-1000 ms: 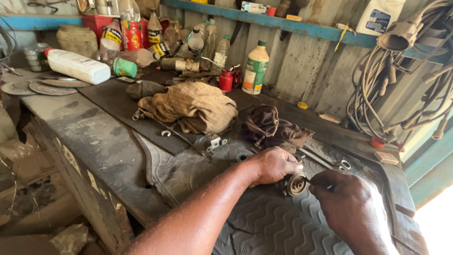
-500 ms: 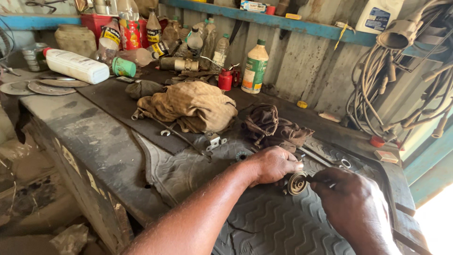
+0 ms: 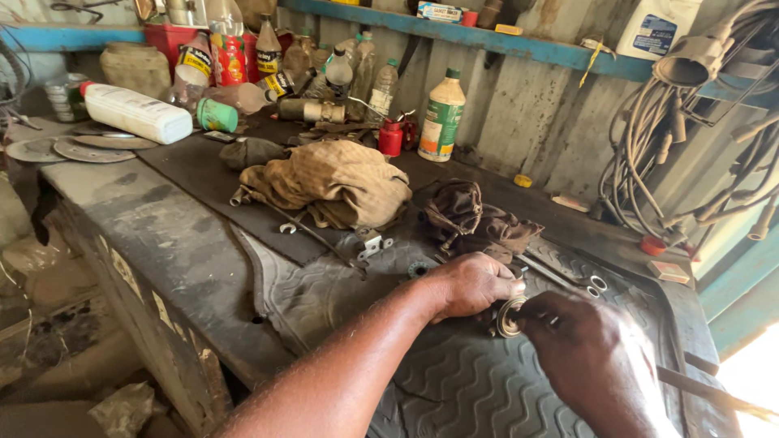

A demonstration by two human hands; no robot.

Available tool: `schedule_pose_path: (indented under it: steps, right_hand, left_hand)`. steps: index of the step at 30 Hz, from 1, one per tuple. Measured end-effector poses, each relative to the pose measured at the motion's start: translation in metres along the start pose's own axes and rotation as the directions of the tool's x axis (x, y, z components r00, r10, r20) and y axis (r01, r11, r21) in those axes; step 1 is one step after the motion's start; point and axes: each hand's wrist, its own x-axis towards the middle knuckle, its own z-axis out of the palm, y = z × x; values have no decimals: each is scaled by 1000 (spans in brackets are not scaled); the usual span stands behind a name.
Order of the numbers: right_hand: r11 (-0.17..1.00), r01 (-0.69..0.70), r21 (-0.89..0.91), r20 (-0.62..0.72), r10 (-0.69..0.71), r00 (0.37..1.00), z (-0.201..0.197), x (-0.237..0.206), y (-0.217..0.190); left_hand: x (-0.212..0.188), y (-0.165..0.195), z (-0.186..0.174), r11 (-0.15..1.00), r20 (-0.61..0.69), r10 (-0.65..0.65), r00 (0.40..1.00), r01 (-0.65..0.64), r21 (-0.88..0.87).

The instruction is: The person uses a flat metal bar to pry and scrape a small cylindrical mechanical component on a workbench. They repeatedly rotate the part and apply pressure with the bar to remove material or debris from its surface.

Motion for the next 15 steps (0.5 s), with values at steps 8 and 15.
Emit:
schedule_pose_path:
  steps: [8, 15]
  right_hand:
    - [994, -106, 4, -84, 106, 991, -13, 0, -5]
    - [983, -186, -6, -46, 186, 982, -9, 2, -1]
  left_hand:
    - [-3, 4, 5, 997, -41, 8, 999, -5, 71]
    - [-5, 15, 6, 938, -96, 143, 985, -105, 330]
